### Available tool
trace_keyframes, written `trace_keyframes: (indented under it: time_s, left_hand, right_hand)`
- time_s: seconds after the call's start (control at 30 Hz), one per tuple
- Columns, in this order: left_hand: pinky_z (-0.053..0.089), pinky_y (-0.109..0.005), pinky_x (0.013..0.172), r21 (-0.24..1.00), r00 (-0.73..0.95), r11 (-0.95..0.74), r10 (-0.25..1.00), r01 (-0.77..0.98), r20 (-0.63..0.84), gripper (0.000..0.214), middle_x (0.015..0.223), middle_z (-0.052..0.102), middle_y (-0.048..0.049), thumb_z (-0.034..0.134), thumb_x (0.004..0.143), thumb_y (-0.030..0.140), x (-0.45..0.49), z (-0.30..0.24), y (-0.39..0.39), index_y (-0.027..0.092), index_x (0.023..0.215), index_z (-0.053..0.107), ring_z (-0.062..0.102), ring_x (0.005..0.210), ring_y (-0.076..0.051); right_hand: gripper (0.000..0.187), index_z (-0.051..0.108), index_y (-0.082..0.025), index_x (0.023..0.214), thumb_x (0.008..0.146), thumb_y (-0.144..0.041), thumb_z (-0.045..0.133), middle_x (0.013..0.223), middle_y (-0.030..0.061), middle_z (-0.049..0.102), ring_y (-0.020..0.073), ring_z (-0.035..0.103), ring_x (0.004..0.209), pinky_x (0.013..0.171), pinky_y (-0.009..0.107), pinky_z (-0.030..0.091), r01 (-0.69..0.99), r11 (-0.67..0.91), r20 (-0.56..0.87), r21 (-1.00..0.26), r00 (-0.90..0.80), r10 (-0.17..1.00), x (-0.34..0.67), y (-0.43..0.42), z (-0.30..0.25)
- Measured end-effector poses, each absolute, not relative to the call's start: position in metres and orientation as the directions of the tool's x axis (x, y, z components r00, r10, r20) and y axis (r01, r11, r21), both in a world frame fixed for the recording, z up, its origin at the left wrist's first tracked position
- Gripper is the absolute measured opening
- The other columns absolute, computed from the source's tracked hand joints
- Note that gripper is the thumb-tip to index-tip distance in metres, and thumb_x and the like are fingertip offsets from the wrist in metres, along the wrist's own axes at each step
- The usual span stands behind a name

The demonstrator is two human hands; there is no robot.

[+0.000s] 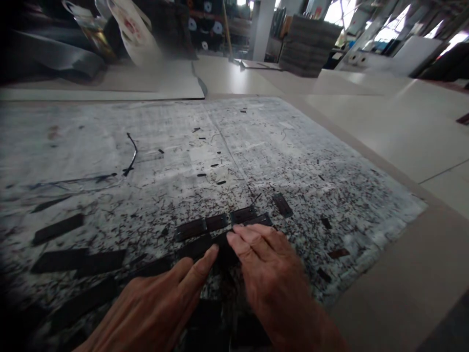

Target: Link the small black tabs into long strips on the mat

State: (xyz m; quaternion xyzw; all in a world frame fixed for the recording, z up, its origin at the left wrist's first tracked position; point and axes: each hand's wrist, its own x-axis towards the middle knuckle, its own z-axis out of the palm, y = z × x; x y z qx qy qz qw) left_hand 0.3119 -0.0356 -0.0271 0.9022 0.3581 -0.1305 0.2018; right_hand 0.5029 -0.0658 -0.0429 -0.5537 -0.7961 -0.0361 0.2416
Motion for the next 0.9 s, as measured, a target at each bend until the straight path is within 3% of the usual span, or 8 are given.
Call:
trace_keyframes:
  time_s: [0.17,0.37,0.5,0.6,0.73,0.83,0.9]
  left_hand:
    - [0.045,-0.027,0.05,0.235,0.74,-0.703,0.615,0.671,-0.272,0.072,0.094,0.062,-0.0087,0.035,0.07,-0.004,0.311,-0.032,-0.037,0.013,0.138,0.018,0.063,0.069,-0.02]
    - [0.042,-0.025,0.049,0.265,0.734,-0.692,0.67,0.671,-0.112,0.063,0.091,0.063,-0.0062,0.034,0.076,0.0,0.308,-0.04,-0.039,0.019,0.136,0.025,0.062,0.063,-0.017]
    - [0.047,-0.026,0.052,0.312,0.714,-0.66,0.693,0.683,-0.099,0.048,0.091,0.066,-0.0057,0.032,0.082,0.006,0.308,-0.036,-0.038,0.019,0.127,0.04,0.063,0.063,-0.018]
    - [0.051,-0.027,0.066,0.423,0.711,-0.631,0.702,0.65,-0.045,0.037,0.1,0.066,-0.0066,0.033,0.086,0.012,0.307,-0.032,-0.037,0.019,0.118,0.051,0.064,0.074,-0.018]
    - [0.046,-0.02,0.08,0.682,0.644,-0.472,0.765,0.559,0.002,0.027,0.102,0.067,-0.0006,0.041,0.089,0.021,0.303,-0.022,-0.032,0.024,0.108,0.059,0.063,0.088,-0.014]
    - [0.044,-0.015,0.073,0.802,0.488,-0.278,0.873,0.529,-0.019,0.021,0.092,0.067,0.0036,0.048,0.088,0.031,0.297,-0.01,-0.033,0.029,0.102,0.064,0.062,0.083,-0.011]
    - [0.04,-0.013,0.054,0.878,0.371,-0.11,0.925,0.465,-0.08,0.019,0.072,0.063,0.0042,0.052,0.086,0.035,0.293,-0.002,-0.035,0.029,0.098,0.065,0.057,0.062,-0.007]
  right_hand:
    - [0.032,0.06,-0.017,0.116,0.09,-0.014,0.041,0.117,0.002,0.063,0.0256,0.047,0.11,0.09,0.041,0.036,0.949,0.312,0.355,-0.036,-0.28,0.892,0.496,-0.072,-0.051]
    - [0.033,0.06,-0.018,0.116,0.093,-0.021,0.037,0.116,0.0047,0.063,0.0238,0.05,0.106,0.092,0.04,0.032,0.954,0.297,0.334,0.032,-0.29,0.897,0.488,-0.074,-0.044]
    - [0.032,0.06,-0.02,0.117,0.091,-0.02,0.041,0.116,0.0063,0.063,0.0238,0.052,0.105,0.094,0.041,0.031,0.952,0.295,0.298,0.081,-0.306,0.904,0.483,-0.075,-0.041]
    - [0.033,0.058,-0.021,0.12,0.089,-0.02,0.045,0.118,0.0097,0.061,0.0254,0.052,0.107,0.094,0.044,0.031,0.949,0.299,0.246,0.103,-0.315,0.917,0.48,-0.076,-0.039]
    - [0.038,0.054,-0.023,0.123,0.087,-0.017,0.049,0.125,0.011,0.056,0.0262,0.051,0.109,0.093,0.045,0.034,0.96,0.272,0.16,0.072,-0.28,0.947,0.478,-0.078,-0.035]
    - [0.041,0.055,-0.027,0.122,0.085,-0.013,0.049,0.128,0.0081,0.054,0.0246,0.05,0.11,0.092,0.042,0.037,0.973,0.231,0.134,-0.024,-0.226,0.965,0.479,-0.079,-0.033]
    - [0.04,0.057,-0.027,0.12,0.084,-0.011,0.048,0.128,0.0063,0.054,0.024,0.049,0.111,0.092,0.041,0.038,0.975,0.203,0.136,-0.089,-0.19,0.972,0.48,-0.078,-0.033]
